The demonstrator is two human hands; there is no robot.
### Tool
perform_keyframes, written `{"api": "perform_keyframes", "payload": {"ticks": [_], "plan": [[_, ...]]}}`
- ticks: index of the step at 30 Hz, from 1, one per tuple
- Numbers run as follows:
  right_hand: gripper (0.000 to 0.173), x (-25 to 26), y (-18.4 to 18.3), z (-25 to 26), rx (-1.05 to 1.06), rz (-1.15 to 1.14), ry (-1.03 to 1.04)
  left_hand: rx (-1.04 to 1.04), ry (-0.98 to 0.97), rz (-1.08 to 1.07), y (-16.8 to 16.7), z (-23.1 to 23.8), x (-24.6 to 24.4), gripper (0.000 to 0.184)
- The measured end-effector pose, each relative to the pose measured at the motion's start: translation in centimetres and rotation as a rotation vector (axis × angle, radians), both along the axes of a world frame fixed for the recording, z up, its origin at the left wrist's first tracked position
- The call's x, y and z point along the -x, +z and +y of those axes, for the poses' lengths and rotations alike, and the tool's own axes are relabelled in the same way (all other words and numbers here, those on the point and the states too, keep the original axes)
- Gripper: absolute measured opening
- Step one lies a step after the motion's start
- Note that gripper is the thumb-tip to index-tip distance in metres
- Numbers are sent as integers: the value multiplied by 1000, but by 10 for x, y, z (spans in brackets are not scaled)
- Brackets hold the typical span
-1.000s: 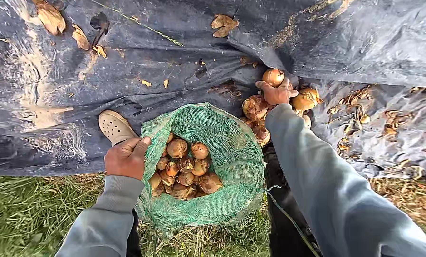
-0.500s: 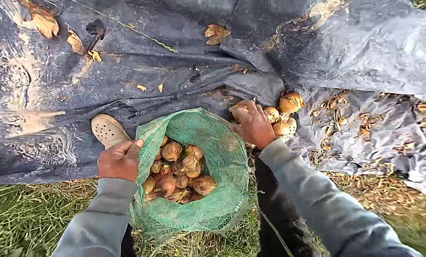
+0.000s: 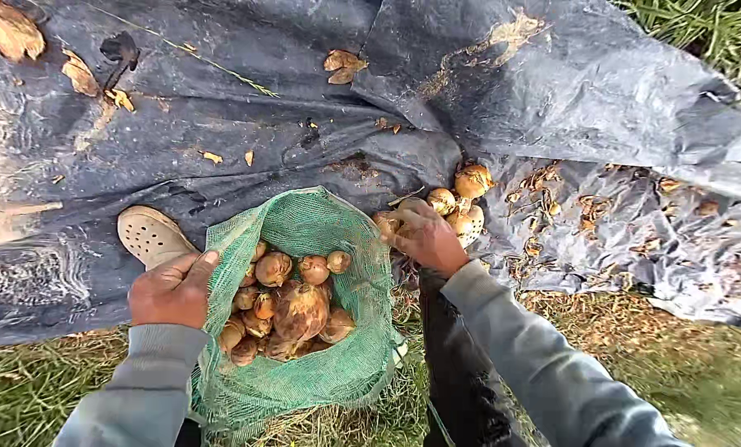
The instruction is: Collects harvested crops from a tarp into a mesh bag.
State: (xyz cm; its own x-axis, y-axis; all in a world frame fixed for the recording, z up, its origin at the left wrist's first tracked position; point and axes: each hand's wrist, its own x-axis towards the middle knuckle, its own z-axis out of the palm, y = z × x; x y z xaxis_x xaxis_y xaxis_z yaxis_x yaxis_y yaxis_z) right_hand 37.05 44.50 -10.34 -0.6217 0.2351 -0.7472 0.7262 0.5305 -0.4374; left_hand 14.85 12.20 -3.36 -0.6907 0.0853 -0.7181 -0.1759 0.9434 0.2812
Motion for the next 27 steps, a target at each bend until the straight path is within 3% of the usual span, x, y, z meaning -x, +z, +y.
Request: {"api": "perform_keyframes", "payload": {"ticks": [2, 5, 7, 10, 15, 22, 25, 27], "plan": [[68, -28, -27, 57, -298, -280, 6, 9, -11, 12, 0, 1, 0, 31], [93, -55, -78, 121, -413, -548, 64, 35, -9, 17, -1, 2, 1, 28], [96, -45, -106, 117, -424, -612, 193, 59, -27, 16, -1, 2, 3, 30], [99, -44, -118, 92, -473, -654, 260, 79, -74, 3, -2, 0, -4, 33], [86, -51, -107, 86, -526, -491, 254, 63, -87, 2, -6, 9, -7, 29], [90, -47, -115, 105, -441, -588, 216, 52, -112, 31, -7, 7, -8, 32], [88, -25, -79, 98, -434, -529, -27, 40, -114, 33, -8, 2, -9, 34], [90, -5, -36, 76, -488, -327, -122, 37, -99, 10, -6, 6, -11, 33]]}}
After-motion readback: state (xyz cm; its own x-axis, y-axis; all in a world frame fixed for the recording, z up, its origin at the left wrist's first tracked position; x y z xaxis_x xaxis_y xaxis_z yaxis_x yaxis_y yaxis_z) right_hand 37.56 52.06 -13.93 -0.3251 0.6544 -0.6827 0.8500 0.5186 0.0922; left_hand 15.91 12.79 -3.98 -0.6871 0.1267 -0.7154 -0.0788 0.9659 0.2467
